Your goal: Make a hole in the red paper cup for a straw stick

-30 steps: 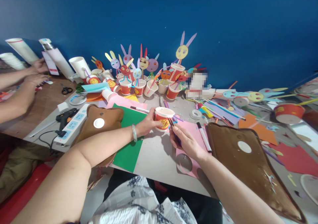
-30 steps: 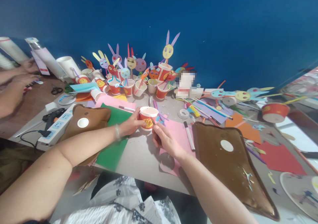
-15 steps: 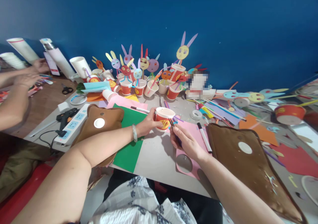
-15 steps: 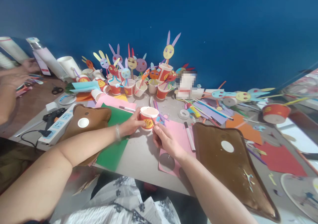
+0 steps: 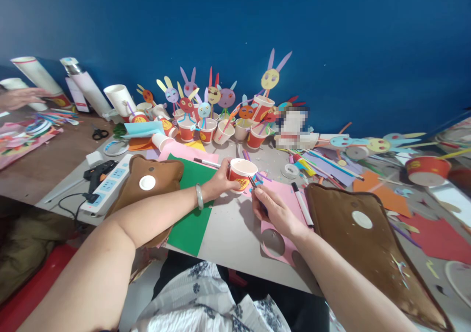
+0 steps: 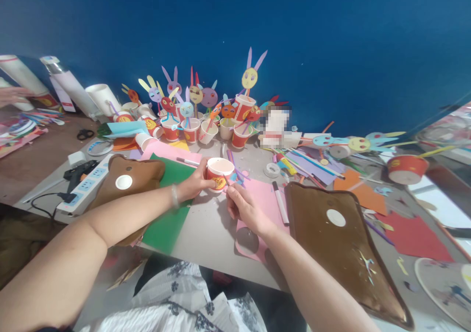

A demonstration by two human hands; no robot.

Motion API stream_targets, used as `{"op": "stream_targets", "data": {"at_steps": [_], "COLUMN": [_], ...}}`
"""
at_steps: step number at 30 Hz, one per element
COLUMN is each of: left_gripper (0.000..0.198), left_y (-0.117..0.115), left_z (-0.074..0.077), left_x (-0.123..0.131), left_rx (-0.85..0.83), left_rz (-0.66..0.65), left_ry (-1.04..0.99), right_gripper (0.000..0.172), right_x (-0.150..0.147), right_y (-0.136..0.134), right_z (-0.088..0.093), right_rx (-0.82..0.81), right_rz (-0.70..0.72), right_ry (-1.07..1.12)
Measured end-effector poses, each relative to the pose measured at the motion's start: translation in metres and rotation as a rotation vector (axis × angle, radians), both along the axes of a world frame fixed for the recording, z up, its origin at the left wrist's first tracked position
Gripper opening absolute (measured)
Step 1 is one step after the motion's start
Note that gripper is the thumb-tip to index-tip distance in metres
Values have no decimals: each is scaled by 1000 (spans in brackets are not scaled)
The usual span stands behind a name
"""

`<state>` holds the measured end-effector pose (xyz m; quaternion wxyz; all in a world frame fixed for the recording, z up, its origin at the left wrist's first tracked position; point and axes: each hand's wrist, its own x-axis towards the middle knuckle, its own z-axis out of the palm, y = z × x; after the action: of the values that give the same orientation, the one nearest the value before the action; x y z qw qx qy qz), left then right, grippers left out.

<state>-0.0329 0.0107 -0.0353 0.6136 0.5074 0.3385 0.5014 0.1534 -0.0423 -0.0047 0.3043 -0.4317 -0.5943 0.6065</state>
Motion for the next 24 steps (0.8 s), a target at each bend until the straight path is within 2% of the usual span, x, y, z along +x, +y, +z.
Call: {"op": "stream_targets", "data": {"at_steps": [4,9,13,16,19,24], "left_gripper": [56,41,40,30,23,46], "left_y": [0,-1,3,5,5,5], "left_z": [2,5,3,1,0,-6], "left_x": [0,2,7,7,3,-2], "left_rx": [-6,-56,-105,-55,37,236], "left_rz": [-1,-27,53,150,171,183], "left_ry": [-44,-168,-133,-15,128,214], "right_gripper": [46,47,48,48,49,49], "right_x": [1,1,0,0,-1,-1], "right_y": [0,-1,-1,-2,-2,0], "right_z": [-1,-2,-4,-4,-4,-6], "right_rx": [29,70,68,71,71,77], "right_rz": [9,20,49,58,56,41], "right_ry": [-36,-44,-81,-88,-86,-98]}}
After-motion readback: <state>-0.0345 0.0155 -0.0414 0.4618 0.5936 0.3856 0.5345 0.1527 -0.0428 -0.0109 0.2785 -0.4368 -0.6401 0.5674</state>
